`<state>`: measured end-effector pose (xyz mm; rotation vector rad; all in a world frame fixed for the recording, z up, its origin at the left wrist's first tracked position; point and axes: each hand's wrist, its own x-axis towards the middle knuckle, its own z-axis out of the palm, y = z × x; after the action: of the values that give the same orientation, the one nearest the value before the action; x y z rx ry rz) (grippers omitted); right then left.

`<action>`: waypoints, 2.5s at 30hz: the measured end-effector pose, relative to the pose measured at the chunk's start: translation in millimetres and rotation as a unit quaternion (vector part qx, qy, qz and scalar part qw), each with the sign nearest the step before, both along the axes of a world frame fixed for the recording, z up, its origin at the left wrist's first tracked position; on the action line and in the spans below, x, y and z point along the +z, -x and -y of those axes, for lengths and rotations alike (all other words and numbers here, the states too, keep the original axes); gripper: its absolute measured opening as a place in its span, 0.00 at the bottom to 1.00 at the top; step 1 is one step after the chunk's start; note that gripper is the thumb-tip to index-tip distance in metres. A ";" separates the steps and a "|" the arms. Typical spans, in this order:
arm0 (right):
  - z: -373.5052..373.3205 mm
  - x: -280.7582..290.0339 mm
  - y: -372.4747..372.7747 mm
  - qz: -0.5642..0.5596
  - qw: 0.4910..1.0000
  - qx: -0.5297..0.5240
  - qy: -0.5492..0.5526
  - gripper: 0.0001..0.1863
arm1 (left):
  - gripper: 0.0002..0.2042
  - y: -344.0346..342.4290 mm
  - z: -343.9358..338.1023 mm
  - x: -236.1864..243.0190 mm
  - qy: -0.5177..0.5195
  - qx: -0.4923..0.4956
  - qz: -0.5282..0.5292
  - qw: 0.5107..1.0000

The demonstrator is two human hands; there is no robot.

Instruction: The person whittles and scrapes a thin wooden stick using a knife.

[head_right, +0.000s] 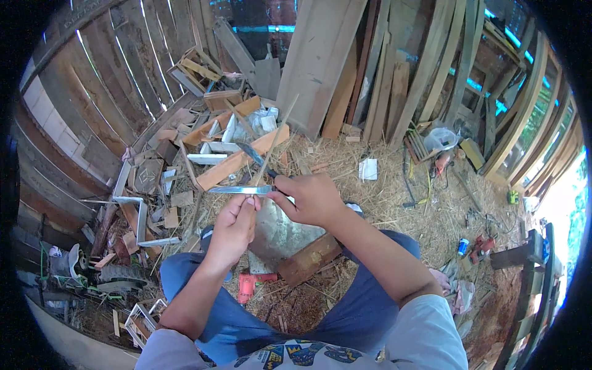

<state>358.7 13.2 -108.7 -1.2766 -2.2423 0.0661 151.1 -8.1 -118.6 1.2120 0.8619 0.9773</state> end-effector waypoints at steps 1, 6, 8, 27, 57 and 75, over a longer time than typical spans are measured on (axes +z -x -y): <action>-0.1 1.6 0.0 0.008 1.000 -0.006 -0.003 0.15 | 0.10 1.1 0.0 1.3 -0.024 0.003 -0.020 1.000; -3.3 4.4 -4.0 0.031 0.999 -0.010 -0.019 0.14 | 0.11 -0.3 0.6 5.1 -0.111 0.031 -0.074 0.991; -6.7 3.6 -10.1 0.044 0.999 -0.016 -0.022 0.14 | 0.10 -0.3 1.4 7.4 -0.142 0.038 -0.098 0.984; -26.6 -3.5 -43.4 -0.260 0.937 -0.231 0.019 0.18 | 0.12 14.9 -2.2 13.6 0.140 -0.033 0.117 0.983; -22.2 6.0 -36.7 -0.081 0.984 -0.159 0.012 0.16 | 0.11 6.8 9.7 13.3 -0.046 0.006 -0.071 0.996; -4.4 3.7 -3.2 -0.065 0.994 -0.069 0.052 0.16 | 0.13 9.0 0.3 11.6 0.094 0.008 0.039 0.995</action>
<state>361.9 17.6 -105.0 -1.4376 -2.0583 0.2108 142.0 -8.4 -107.0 1.0022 0.8822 0.9286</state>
